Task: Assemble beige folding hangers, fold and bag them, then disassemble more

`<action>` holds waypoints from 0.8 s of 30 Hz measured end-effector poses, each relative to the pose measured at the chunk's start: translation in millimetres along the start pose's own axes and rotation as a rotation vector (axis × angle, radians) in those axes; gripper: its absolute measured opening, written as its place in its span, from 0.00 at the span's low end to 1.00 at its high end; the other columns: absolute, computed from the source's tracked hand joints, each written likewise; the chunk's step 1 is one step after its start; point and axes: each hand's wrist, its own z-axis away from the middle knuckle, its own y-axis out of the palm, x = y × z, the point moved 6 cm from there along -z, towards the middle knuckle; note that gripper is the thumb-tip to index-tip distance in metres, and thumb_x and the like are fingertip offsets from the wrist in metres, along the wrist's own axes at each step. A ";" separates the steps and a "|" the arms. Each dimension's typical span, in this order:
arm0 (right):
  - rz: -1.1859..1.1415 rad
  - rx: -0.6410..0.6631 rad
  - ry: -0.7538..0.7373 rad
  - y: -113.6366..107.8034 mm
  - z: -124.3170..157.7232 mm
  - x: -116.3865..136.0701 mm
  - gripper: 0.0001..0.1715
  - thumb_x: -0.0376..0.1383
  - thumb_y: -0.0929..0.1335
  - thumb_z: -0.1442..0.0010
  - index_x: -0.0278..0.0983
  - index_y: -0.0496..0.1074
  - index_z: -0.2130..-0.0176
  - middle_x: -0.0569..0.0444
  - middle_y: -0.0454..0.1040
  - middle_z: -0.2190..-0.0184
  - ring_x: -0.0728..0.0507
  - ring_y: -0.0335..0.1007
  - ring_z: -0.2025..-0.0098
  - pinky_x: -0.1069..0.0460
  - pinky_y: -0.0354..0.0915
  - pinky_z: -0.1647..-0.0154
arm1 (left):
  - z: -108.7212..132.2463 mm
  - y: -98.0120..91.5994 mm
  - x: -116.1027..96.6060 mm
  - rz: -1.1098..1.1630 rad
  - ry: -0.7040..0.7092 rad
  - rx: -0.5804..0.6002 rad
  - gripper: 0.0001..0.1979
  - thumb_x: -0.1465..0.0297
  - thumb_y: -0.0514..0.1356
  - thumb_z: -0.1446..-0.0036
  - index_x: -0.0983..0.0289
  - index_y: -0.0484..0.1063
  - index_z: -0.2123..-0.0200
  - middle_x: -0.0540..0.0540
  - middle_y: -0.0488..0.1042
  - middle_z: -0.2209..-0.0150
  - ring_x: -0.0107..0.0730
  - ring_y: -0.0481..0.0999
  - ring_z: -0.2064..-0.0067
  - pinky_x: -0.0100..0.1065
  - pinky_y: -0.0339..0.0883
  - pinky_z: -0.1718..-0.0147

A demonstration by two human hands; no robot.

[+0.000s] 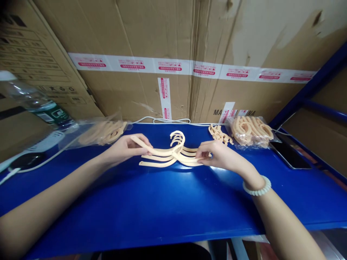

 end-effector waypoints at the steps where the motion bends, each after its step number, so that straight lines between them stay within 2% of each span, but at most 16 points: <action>1: 0.022 0.049 0.019 4.0 0.8 0.2 0.03 0.31 0.71 0.44 0.37 0.78 0.67 0.53 0.78 0.70 0.47 0.72 0.71 0.53 0.66 0.68 | 0.0 -3.2 -2.0 -0.134 0.032 0.041 0.13 0.63 0.71 0.47 0.65 0.76 0.65 0.55 0.79 0.68 0.36 0.80 0.65 0.33 0.72 0.65; 3: 0.076 0.140 0.061 11.6 2.3 1.2 0.07 0.27 0.70 0.48 0.37 0.78 0.67 0.55 0.77 0.71 0.48 0.71 0.72 0.54 0.64 0.68 | 1.5 -3.4 -6.1 -0.410 0.126 0.156 0.11 0.63 0.69 0.45 0.65 0.76 0.66 0.54 0.78 0.69 0.35 0.78 0.66 0.32 0.69 0.66; 5: 0.130 0.207 0.094 17.6 3.1 3.3 0.10 0.25 0.70 0.51 0.36 0.78 0.67 0.55 0.78 0.69 0.47 0.72 0.69 0.54 0.63 0.66 | 5.1 2.6 -9.9 -0.628 0.257 0.268 0.09 0.65 0.67 0.42 0.65 0.75 0.68 0.54 0.78 0.67 0.35 0.76 0.64 0.33 0.68 0.63; 8: 0.207 0.254 0.133 22.7 2.7 6.4 0.11 0.25 0.70 0.53 0.36 0.78 0.68 0.52 0.78 0.66 0.44 0.73 0.63 0.53 0.64 0.62 | 12.2 16.2 -14.1 -0.801 0.435 0.356 0.07 0.69 0.65 0.40 0.64 0.73 0.69 0.55 0.77 0.64 0.37 0.73 0.58 0.36 0.65 0.57; 11: 0.254 0.282 0.187 25.6 2.6 6.1 0.10 0.25 0.70 0.53 0.37 0.77 0.69 0.51 0.77 0.65 0.43 0.73 0.62 0.53 0.64 0.62 | 17.8 28.9 -15.8 -0.916 0.497 0.391 0.05 0.73 0.64 0.40 0.64 0.71 0.69 0.55 0.76 0.63 0.38 0.70 0.56 0.37 0.63 0.55; 17: 0.262 0.277 0.204 28.1 2.9 4.4 0.08 0.26 0.69 0.48 0.37 0.76 0.68 0.51 0.77 0.66 0.44 0.72 0.64 0.53 0.64 0.63 | 27.0 49.3 -21.8 -1.081 0.529 0.389 0.04 0.74 0.63 0.40 0.62 0.70 0.66 0.52 0.75 0.63 0.37 0.71 0.57 0.37 0.62 0.57; 21: 0.248 0.277 0.206 27.1 2.8 2.8 0.07 0.27 0.70 0.45 0.37 0.76 0.67 0.52 0.77 0.68 0.45 0.72 0.66 0.54 0.62 0.66 | 33.9 67.6 -19.8 -1.229 0.699 0.283 0.07 0.75 0.57 0.34 0.64 0.71 0.66 0.53 0.76 0.64 0.36 0.74 0.61 0.37 0.65 0.58; 24: 0.260 0.258 0.230 25.5 2.1 -1.9 0.05 0.27 0.70 0.43 0.37 0.76 0.66 0.52 0.77 0.67 0.46 0.72 0.67 0.54 0.62 0.68 | 37.9 77.4 -11.5 -1.348 0.817 0.189 0.12 0.76 0.53 0.31 0.66 0.72 0.67 0.54 0.77 0.66 0.36 0.75 0.64 0.37 0.68 0.62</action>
